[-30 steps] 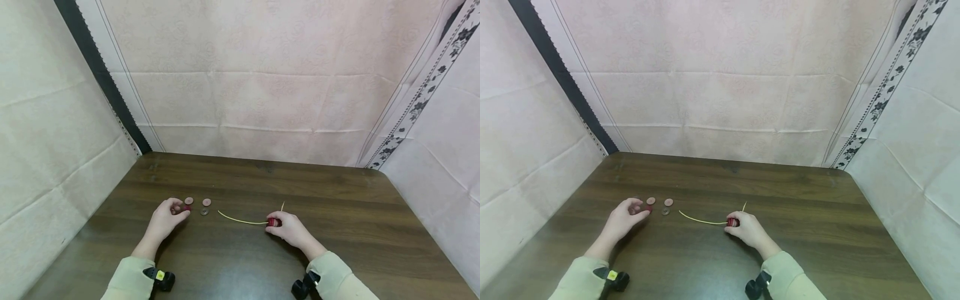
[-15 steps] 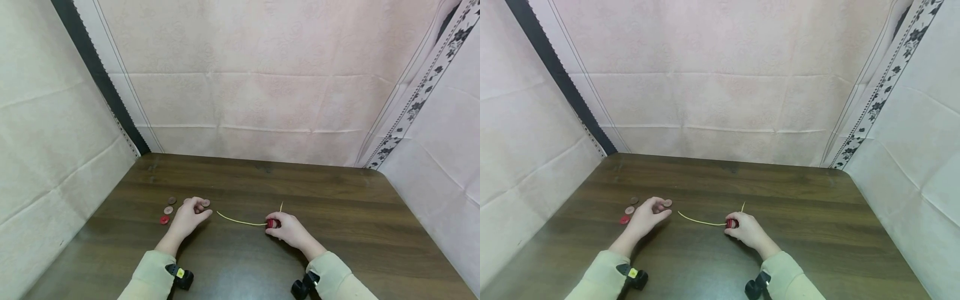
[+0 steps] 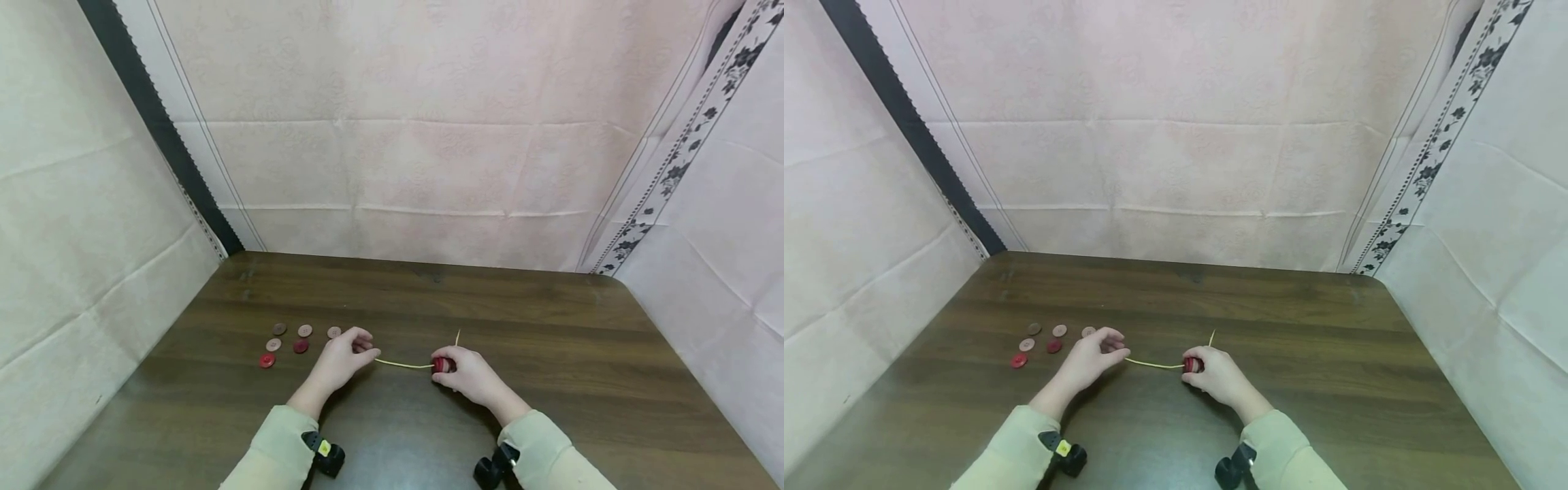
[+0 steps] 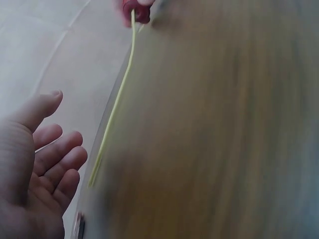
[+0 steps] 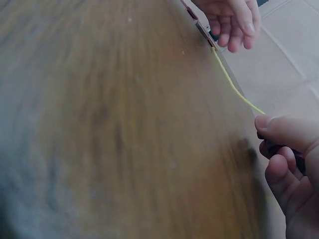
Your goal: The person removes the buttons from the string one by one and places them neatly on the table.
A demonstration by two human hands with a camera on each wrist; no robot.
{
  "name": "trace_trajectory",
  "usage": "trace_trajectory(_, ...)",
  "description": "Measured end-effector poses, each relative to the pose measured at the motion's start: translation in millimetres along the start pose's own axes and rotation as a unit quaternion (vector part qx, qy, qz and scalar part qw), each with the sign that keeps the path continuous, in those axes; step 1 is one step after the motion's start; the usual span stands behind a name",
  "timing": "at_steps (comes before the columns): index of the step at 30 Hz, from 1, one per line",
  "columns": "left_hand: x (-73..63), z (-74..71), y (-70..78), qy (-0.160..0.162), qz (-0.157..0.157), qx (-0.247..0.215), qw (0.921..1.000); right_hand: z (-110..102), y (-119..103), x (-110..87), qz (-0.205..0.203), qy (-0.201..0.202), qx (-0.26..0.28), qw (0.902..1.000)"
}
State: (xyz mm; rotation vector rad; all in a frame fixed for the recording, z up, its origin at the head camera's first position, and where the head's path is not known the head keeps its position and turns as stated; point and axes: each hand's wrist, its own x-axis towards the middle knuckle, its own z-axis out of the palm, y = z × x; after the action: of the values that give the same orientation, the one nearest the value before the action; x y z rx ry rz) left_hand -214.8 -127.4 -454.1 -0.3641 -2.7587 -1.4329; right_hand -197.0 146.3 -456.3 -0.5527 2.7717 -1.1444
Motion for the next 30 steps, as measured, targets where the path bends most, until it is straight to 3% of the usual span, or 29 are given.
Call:
trace_trajectory(16, 8.0, 34.9, 27.4, -0.079, 0.019, -0.018, 0.9965, 2.5, 0.5, 2.0, 0.001, 0.008, 0.007, 0.9999)
trace_trajectory(30, 9.3, 51.3, 37.3, -0.101, 0.038, -0.021, 0.9939, 2.5, -4.8, 1.6, 0.007, 0.01, 0.031, 0.9995)
